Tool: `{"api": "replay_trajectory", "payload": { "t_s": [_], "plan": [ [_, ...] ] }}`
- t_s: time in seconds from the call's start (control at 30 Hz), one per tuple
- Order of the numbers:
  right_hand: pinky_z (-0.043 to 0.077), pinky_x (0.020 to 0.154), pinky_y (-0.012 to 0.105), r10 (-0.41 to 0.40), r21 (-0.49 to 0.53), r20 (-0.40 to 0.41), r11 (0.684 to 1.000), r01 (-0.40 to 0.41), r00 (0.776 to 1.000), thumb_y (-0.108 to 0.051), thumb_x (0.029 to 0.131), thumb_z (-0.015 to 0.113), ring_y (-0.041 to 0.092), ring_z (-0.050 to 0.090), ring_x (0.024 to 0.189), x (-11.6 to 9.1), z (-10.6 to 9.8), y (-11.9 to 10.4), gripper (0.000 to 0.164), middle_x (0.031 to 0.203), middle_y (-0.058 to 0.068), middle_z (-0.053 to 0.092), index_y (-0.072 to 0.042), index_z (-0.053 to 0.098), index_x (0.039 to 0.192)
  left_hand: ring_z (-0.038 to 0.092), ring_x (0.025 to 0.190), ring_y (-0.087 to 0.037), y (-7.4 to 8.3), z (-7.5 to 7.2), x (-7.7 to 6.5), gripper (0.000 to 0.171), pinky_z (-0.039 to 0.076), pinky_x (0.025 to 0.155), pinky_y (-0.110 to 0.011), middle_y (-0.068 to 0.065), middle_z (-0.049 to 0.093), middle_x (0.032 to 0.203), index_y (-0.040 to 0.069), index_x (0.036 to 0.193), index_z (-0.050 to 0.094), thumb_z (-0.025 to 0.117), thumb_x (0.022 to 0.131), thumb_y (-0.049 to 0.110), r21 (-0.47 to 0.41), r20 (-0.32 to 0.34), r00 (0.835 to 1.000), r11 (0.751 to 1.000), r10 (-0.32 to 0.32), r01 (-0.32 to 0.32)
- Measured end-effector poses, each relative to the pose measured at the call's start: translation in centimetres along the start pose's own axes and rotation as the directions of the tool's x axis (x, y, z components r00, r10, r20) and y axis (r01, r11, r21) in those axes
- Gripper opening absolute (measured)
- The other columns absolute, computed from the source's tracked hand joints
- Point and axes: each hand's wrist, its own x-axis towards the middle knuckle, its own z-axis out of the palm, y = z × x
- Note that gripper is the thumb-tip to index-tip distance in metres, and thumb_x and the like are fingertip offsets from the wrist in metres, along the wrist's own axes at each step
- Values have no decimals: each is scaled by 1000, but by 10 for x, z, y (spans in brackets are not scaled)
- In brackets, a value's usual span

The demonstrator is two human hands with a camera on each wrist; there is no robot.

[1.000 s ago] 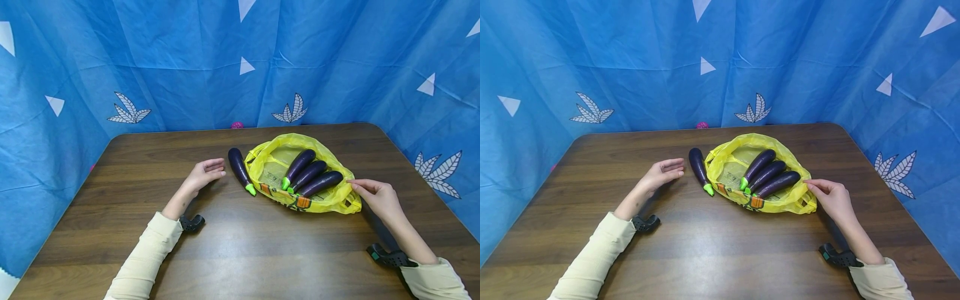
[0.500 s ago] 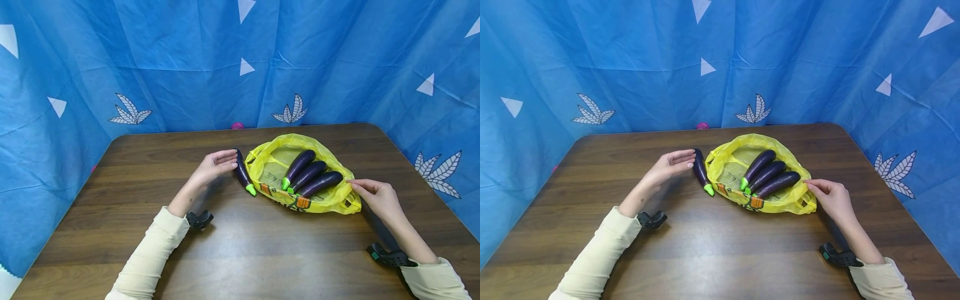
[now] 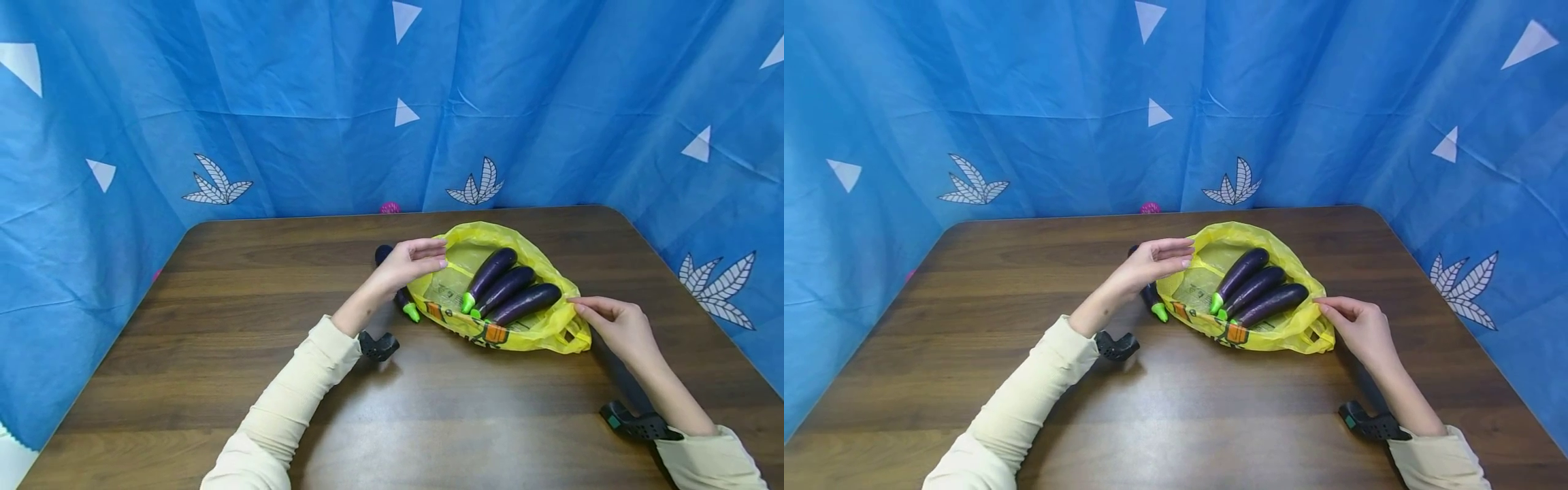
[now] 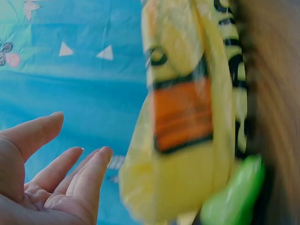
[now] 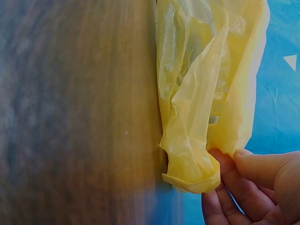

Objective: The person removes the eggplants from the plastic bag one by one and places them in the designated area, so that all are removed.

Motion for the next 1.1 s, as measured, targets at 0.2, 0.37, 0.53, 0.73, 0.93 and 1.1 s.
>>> {"api": "replay_trajectory", "payload": {
  "t_s": [0.2, 0.37, 0.53, 0.73, 0.93, 1.1],
  "plan": [
    [42, 64, 6, -28, 2, -10, 1000, 28, 1000, -18, 95, 57, -16, 47, 80, 1, 0, 1, 29, 103, 23, 65, 6, 67, 108, 52, 115, -21, -13, 26, 18, 45, 44, 91, -25, -18, 50, 132, -3, 132, 49, 61, 90, 5, 3, 23, 999, 999, -39, 39],
    [42, 66, 5, -27, 11, -6, 1000, 27, 1000, -16, 95, 57, -17, 45, 82, 1, 0, 1, 28, 105, 24, 64, 7, 66, 109, 51, 116, -23, -26, 42, 28, 46, 44, 92, -27, -19, 50, 132, -4, 132, 48, 62, 89, 4, 0, -9, 997, 997, -76, 76],
    [42, 66, 5, -18, 20, 2, 1000, 18, 1000, -16, 94, 58, -17, 45, 82, 1, 0, 2, 29, 105, 25, 63, 8, 66, 109, 51, 117, -26, -34, 52, 32, 48, 45, 90, -26, -19, 51, 131, -3, 132, 49, 65, 87, 3, 20, -50, 994, 995, -97, 98],
    [42, 66, 5, -8, 28, -2, 1000, 8, 1000, -17, 94, 59, -17, 46, 82, 0, 1, 4, 29, 103, 23, 65, 7, 67, 108, 50, 118, -25, -42, 60, 33, 50, 45, 90, -27, -16, 52, 130, -2, 133, 49, 66, 86, 2, 56, -57, 993, 993, -104, 107],
    [42, 67, 5, -19, 18, 4, 1000, 19, 1000, -20, 94, 58, -18, 45, 82, -1, 1, 3, 31, 102, 23, 65, 7, 67, 108, 52, 116, -24, -48, 68, 35, 53, 45, 89, -25, -16, 54, 127, -1, 133, 50, 69, 83, 2, 115, -76, 992, 987, -103, 112],
    [42, 66, 5, -29, 9, 1, 1000, 29, 1000, -19, 94, 58, -19, 45, 82, -2, 1, 3, 30, 102, 23, 65, 7, 67, 107, 54, 114, -22, -48, 72, 36, 55, 45, 89, -24, -15, 55, 126, 0, 131, 52, 73, 81, 3, 156, -95, 991, 981, -98, 112]
  ]
}}
